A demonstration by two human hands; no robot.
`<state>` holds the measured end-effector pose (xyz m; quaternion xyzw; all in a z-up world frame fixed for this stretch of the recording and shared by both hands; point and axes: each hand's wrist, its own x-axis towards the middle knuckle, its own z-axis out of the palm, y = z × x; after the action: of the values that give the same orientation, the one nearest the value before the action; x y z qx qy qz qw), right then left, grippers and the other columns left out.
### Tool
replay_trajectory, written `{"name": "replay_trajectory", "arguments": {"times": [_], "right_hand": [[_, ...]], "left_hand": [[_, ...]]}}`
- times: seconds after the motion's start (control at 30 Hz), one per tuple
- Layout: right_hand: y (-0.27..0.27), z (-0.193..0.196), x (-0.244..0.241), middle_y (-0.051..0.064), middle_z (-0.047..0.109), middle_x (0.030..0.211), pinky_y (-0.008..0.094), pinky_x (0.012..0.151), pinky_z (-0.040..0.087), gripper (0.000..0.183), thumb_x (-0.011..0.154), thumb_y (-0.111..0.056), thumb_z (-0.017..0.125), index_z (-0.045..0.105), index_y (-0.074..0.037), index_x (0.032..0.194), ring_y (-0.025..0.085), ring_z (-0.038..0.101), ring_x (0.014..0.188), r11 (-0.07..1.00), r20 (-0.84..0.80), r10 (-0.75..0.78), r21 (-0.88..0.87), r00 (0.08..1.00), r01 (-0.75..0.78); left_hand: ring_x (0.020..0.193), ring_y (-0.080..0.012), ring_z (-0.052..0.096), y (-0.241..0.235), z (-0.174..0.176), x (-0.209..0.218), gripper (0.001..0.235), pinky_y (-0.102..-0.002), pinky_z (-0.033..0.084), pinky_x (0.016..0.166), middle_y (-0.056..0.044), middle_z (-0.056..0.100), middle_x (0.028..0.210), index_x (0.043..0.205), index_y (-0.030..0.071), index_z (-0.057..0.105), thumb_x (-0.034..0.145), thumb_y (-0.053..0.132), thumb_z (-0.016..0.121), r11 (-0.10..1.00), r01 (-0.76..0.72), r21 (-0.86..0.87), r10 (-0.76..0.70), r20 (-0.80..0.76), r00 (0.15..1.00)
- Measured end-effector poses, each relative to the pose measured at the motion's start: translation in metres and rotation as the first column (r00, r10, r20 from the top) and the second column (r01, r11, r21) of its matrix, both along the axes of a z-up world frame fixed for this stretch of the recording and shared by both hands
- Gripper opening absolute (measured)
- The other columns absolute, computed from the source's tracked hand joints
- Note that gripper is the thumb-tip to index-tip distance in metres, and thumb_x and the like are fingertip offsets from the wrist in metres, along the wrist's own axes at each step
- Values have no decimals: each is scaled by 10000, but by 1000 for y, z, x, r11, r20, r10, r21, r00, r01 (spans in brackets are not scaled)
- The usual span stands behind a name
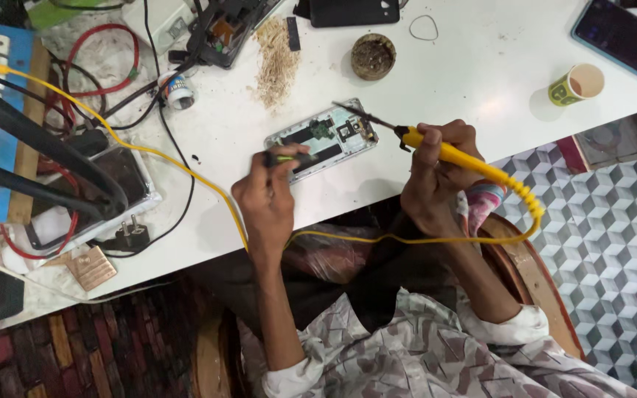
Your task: The person uses a soldering iron and a screwdriver to work on the internal components of a disassembled mobile phone. They repeatedly apply heat to specific points on the circuit board while holding the device steady.
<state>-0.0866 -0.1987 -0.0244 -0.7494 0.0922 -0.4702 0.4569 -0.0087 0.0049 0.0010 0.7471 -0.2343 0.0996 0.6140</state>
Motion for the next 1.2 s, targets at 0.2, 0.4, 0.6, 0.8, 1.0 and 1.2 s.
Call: {"name": "replay_trajectory", "arguments": {"times": [0.2, 0.4, 0.6, 0.8, 1.0, 1.2], "right_hand": [[1, -5, -3, 10, 520, 729, 222, 570, 371, 264, 1080, -235, 588, 561, 8, 983, 56, 457, 577, 967, -25, -10, 254, 1000, 16], [5, 4, 22, 62, 580, 757, 271, 603, 381, 225, 1090, -163, 622, 626, 22, 963, 117, 494, 638, 995, -117, -79, -77, 990, 70], [5, -3, 15, 81, 646, 861, 272, 706, 477, 218, 1121, -162, 599, 606, 12, 989, 126, 582, 755, 997, -60, -74, 18, 995, 75], [0, 1, 19, 71, 667, 835, 263, 640, 474, 248, 1105, -182, 597, 609, 23, 967, 119, 613, 714, 1000, -108, -11, 27, 994, 14], [-6, 0, 14, -2, 512, 652, 232, 535, 342, 256, 1114, -197, 570, 621, 2, 961, 70, 448, 554, 934, -73, 58, 357, 996, -28], [-9, 3, 21, 6, 567, 705, 228, 563, 366, 252, 1116, -176, 586, 625, 14, 955, 67, 490, 613, 988, -128, 61, 148, 990, -41]], "left_hand": [[735, -122, 660, 2, -14, -2, 136, -241, 505, 595, -178, 776, 1134, 1124, -50, 624, 1072, -13, 504, 970, -123, -211, 115, -47, 992], [809, -131, 711, 0, -12, 1, 144, -235, 520, 575, -183, 764, 1121, 1122, -54, 615, 1105, 25, 496, 972, -89, -218, 92, 4, 996], [836, -136, 709, 3, -22, -1, 162, -239, 527, 600, -177, 764, 1135, 1142, -57, 596, 1114, 35, 466, 961, -122, -247, 120, -20, 993], [744, -124, 678, 1, -14, 0, 106, -240, 515, 564, -180, 775, 1078, 1098, -57, 593, 1080, 9, 513, 971, -103, -214, 98, -32, 995], [751, -139, 671, 2, -20, 0, 129, -244, 505, 572, -192, 761, 1116, 1120, -59, 581, 1095, -13, 463, 957, -102, -273, 95, -41, 995], [651, -109, 626, 2, -21, -1, 115, -241, 503, 546, -208, 761, 1098, 1094, -66, 570, 1081, -23, 464, 952, -117, -284, 101, -67, 993]]}}
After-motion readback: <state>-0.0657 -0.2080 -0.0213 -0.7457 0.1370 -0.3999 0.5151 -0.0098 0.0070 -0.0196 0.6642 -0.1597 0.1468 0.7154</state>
